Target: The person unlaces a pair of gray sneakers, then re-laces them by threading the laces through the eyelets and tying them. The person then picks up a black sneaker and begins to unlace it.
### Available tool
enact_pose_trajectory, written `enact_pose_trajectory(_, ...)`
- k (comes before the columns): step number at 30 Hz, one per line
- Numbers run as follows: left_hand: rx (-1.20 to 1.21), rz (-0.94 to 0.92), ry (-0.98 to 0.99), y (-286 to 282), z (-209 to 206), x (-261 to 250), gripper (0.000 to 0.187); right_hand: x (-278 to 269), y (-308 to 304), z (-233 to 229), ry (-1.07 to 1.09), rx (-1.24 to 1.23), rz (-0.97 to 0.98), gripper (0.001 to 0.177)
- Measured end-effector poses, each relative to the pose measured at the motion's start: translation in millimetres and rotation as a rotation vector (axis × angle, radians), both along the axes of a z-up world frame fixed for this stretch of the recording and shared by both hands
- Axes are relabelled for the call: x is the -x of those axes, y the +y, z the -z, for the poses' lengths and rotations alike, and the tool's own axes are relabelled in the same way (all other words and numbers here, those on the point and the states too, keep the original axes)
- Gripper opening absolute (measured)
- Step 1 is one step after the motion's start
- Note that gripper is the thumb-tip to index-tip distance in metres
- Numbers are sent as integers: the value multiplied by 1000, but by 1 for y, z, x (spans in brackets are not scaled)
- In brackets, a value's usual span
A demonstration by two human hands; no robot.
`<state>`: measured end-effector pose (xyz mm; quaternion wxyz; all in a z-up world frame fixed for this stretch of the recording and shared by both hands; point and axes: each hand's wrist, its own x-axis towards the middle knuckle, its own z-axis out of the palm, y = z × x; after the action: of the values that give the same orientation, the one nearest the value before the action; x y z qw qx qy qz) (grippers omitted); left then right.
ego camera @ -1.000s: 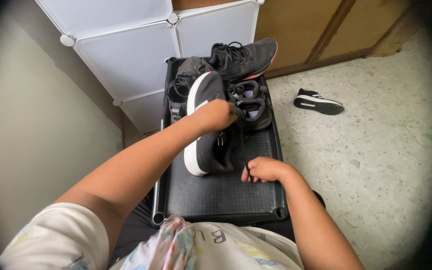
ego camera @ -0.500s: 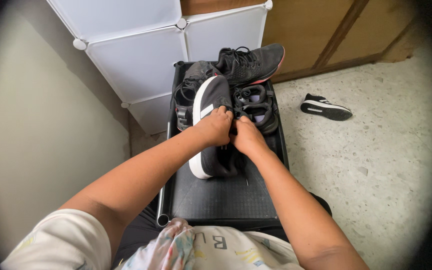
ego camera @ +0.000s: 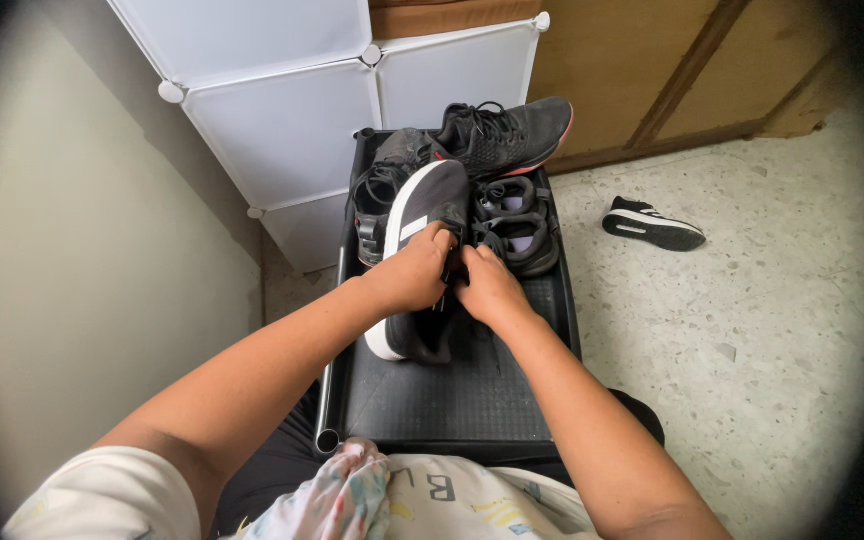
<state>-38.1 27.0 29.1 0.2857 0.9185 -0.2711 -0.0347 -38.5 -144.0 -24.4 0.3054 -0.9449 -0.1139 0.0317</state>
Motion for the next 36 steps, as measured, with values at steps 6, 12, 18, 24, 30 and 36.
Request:
enact_pose_trajectory(6,127,52,-200,14,2,17,45,20,4,-3,-86,-63,7,29)
enact_pose_trajectory(12,175,-63,-213,18,6,25,46,28,7,-9,-124,-106,21,25)
enact_pose_trajectory(18,217,-76,-182,12,7,29,48,24,13,2,-162,-189,-34,27)
enact_pose_trajectory(24,225,-86,-254,11,12,27,57,10,14,24,56,-344,30,23)
enact_pose_trajectory(30,256,-121,-188,11,18,25,60,2,27,46,-117,-393,145,28)
enact_pose_trajectory(36,227,-129,-149,13,12,22,56,-3,19,55,-55,-446,111,19)
